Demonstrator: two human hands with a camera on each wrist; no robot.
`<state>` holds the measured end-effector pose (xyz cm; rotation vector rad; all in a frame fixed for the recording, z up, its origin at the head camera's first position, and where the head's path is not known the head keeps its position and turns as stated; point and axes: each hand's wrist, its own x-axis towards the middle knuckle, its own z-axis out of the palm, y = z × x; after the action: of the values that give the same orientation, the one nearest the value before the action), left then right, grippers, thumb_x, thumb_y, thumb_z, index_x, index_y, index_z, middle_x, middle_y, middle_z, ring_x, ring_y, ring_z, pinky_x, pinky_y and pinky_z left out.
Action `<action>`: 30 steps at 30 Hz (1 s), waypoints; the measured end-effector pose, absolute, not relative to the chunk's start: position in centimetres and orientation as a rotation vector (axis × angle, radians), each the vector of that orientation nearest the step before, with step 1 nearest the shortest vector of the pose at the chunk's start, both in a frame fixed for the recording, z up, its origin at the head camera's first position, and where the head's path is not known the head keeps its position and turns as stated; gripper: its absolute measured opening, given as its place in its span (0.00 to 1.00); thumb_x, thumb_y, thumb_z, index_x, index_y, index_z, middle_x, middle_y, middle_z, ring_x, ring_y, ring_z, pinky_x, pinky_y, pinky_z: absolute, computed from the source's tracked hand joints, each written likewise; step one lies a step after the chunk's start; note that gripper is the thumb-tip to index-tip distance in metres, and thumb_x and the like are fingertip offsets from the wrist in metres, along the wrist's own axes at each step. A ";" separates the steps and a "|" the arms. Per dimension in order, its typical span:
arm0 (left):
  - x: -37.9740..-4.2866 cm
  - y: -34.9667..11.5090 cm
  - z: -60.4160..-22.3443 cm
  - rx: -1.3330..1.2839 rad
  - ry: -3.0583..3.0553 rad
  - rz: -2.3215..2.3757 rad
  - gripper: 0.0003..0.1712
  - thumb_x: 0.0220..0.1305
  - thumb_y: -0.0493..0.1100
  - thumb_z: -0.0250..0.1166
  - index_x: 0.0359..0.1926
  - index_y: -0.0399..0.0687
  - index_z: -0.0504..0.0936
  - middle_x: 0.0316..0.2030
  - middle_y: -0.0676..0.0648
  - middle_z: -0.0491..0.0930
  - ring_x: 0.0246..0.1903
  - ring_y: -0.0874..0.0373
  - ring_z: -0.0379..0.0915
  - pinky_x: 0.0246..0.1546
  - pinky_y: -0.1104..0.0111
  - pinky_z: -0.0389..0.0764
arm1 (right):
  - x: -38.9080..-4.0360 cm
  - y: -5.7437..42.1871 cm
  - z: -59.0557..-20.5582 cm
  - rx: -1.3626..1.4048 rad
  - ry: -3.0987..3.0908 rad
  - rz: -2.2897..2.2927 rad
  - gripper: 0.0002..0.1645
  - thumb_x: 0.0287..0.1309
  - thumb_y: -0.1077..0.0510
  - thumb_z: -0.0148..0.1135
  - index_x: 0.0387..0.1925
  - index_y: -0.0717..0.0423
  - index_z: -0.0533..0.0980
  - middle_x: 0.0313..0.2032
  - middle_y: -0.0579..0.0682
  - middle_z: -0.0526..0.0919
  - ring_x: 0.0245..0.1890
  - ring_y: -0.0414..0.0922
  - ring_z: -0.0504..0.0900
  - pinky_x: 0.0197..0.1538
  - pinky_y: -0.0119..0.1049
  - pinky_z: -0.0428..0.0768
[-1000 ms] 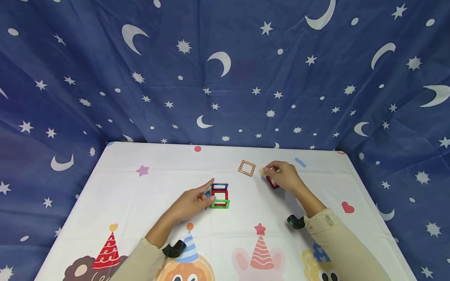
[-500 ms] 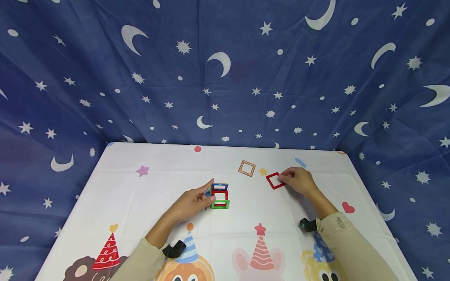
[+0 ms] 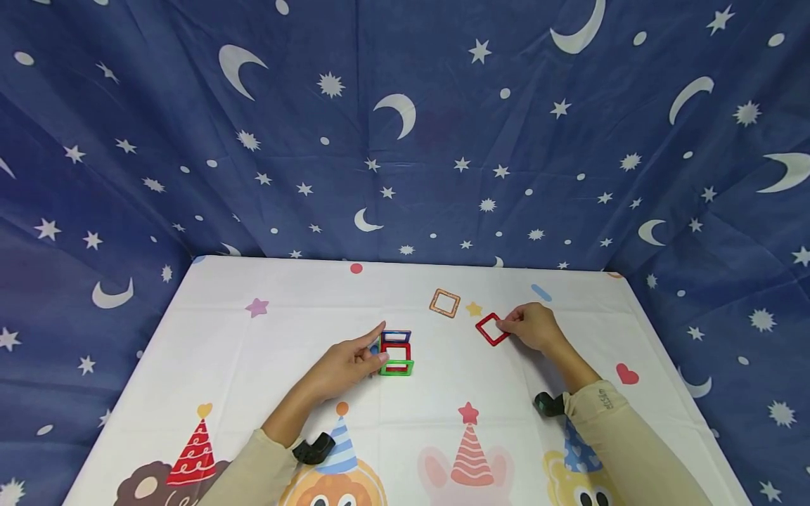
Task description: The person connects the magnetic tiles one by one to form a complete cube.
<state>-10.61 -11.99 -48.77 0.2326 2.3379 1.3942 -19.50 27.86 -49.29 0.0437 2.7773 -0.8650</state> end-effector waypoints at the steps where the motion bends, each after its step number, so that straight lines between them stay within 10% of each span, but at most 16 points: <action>1: -10.6 -12.0 -48.8 0.231 2.339 1.393 0.42 0.69 0.62 0.65 0.79 0.67 0.60 0.29 0.52 0.75 0.22 0.62 0.59 0.22 0.73 0.60 | -19.5 27.8 -49.2 0.028 2.771 -0.850 0.17 0.61 0.49 0.71 0.24 0.55 0.81 0.20 0.46 0.76 0.27 0.45 0.72 0.29 0.35 0.68; 20: -10.6 -12.1 -49.1 0.271 2.364 1.384 0.41 0.70 0.62 0.64 0.79 0.64 0.60 0.29 0.53 0.74 0.21 0.64 0.59 0.22 0.73 0.61 | -18.8 24.0 -47.9 0.010 2.219 -1.343 0.19 0.67 0.49 0.66 0.41 0.64 0.84 0.16 0.43 0.66 0.16 0.39 0.59 0.21 0.32 0.56; 30: -10.6 -12.0 -48.9 0.260 2.371 1.376 0.40 0.70 0.60 0.65 0.78 0.67 0.61 0.28 0.53 0.73 0.21 0.63 0.59 0.22 0.73 0.60 | -17.4 19.9 -47.3 -0.104 2.004 -1.397 0.17 0.72 0.53 0.61 0.31 0.61 0.80 0.18 0.45 0.68 0.15 0.39 0.58 0.18 0.31 0.54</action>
<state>-10.63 -12.01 -48.90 0.2595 2.3707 1.3761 -17.41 19.92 -47.29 -0.1043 2.0044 -1.3975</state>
